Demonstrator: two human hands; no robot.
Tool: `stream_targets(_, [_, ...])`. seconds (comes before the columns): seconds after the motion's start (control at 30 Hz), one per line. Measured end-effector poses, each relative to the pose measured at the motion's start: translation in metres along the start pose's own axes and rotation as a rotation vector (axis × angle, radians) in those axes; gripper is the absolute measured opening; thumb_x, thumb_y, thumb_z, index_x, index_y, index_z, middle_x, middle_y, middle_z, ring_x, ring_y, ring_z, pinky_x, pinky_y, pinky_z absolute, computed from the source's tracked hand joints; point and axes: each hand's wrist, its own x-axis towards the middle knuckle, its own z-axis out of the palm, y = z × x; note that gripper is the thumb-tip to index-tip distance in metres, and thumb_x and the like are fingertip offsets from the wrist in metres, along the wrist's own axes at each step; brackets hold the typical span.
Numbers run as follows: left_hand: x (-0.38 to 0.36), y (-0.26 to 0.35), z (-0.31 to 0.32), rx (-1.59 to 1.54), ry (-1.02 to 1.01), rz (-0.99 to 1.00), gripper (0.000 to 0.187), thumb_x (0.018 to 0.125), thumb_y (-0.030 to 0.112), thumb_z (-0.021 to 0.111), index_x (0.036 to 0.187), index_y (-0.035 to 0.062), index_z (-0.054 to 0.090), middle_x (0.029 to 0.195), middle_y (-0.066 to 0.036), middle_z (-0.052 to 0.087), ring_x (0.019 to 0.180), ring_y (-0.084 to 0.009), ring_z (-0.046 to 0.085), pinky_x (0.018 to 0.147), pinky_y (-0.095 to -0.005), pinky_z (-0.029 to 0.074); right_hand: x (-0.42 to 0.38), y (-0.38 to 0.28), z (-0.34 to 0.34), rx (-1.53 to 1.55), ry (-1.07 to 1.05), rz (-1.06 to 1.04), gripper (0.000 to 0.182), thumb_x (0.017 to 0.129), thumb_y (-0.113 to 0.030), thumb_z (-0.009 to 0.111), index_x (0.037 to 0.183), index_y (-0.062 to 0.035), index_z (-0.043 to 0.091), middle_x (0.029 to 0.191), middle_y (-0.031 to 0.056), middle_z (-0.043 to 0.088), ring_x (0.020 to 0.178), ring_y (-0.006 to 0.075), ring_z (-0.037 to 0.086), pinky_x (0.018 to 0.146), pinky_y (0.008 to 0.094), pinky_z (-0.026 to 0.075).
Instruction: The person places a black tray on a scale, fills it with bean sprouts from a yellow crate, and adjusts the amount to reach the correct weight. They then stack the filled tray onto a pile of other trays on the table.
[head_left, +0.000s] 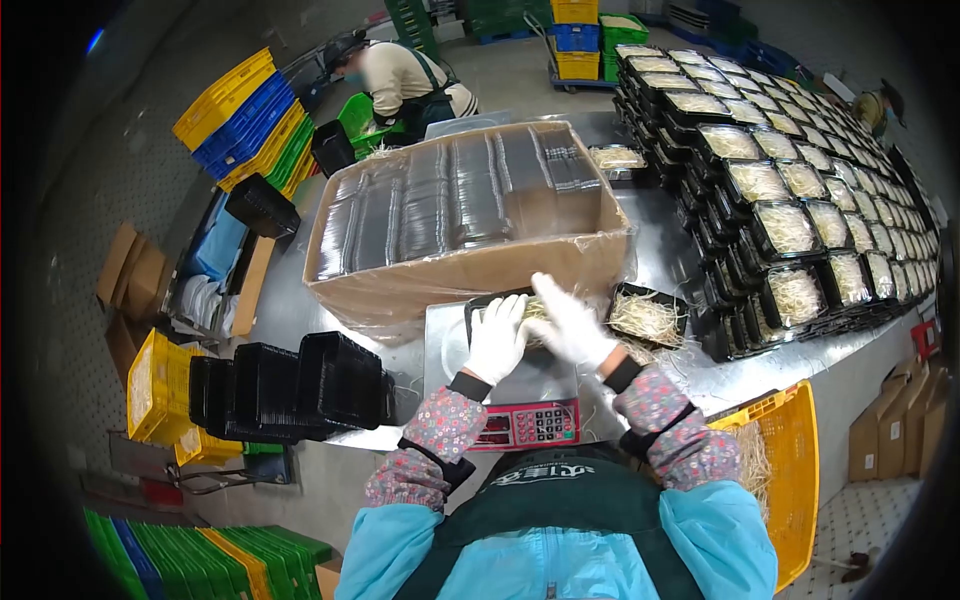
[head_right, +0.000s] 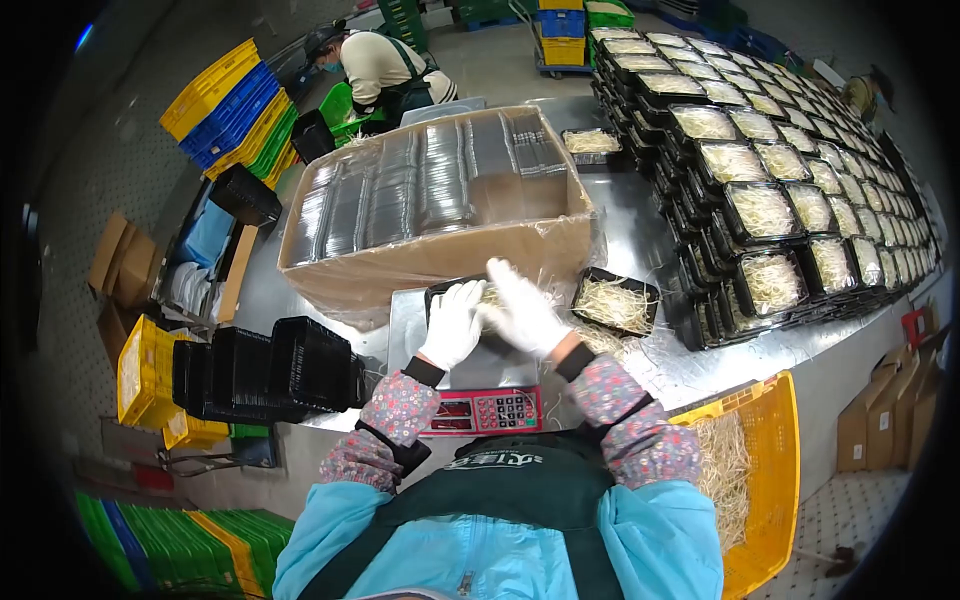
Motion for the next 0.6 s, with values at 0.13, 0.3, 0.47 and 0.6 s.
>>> stream_targets(0.13, [-0.013, -0.02, 0.006, 0.091, 0.037, 0.074, 0.05, 0.094, 0.033, 0.052, 0.137, 0.0085, 0.051, 0.137, -0.011, 0.053, 0.128, -0.0311, 0.046, 0.102, -0.053, 0.035, 0.003, -0.032, 0.051, -0.087, -0.283, 0.243, 0.096, 0.092, -0.064, 0.047, 0.153, 0.0047, 0.018, 0.149, 0.0377, 0.03, 0.138, 0.0523, 0.032, 0.115, 0.0499, 0.029])
stream_targets(0.3, [-0.046, -0.058, -0.032, -0.064, -0.051, 0.01, 0.048, 0.094, 0.03, 0.052, 0.136, 0.0064, 0.051, 0.138, -0.013, 0.053, 0.127, -0.0328, 0.046, 0.102, -0.0505, 0.036, 0.005, -0.073, 0.035, 0.173, -0.332, 0.091, 0.088, 0.094, -0.056, 0.053, 0.152, 0.0022, 0.022, 0.15, 0.0335, 0.034, 0.14, 0.0441, 0.035, 0.113, 0.0449, 0.034])
stream_targets(0.47, [-0.07, -0.087, -0.055, -0.022, -0.049, -0.025, 0.049, 0.096, 0.027, 0.055, 0.14, 0.007, 0.049, 0.138, -0.015, 0.053, 0.127, -0.0353, 0.046, 0.103, -0.0485, 0.035, -0.007, -0.02, 0.056, 0.029, -0.175, -0.038, 0.066, 0.098, -0.043, 0.052, 0.147, -0.0008, 0.037, 0.149, 0.0235, 0.041, 0.14, 0.0391, 0.037, 0.115, 0.0428, 0.032])
stream_targets(0.6, [-0.068, -0.083, -0.058, -0.005, -0.047, -0.041, 0.05, 0.095, 0.027, 0.056, 0.14, 0.0066, 0.049, 0.138, -0.015, 0.053, 0.126, -0.0362, 0.047, 0.103, -0.0483, 0.035, -0.023, 0.031, 0.039, -0.356, -0.313, -0.174, 0.061, 0.096, -0.047, 0.05, 0.148, -0.0164, 0.04, 0.152, 0.017, 0.038, 0.142, 0.0376, 0.032, 0.117, 0.0557, 0.023])
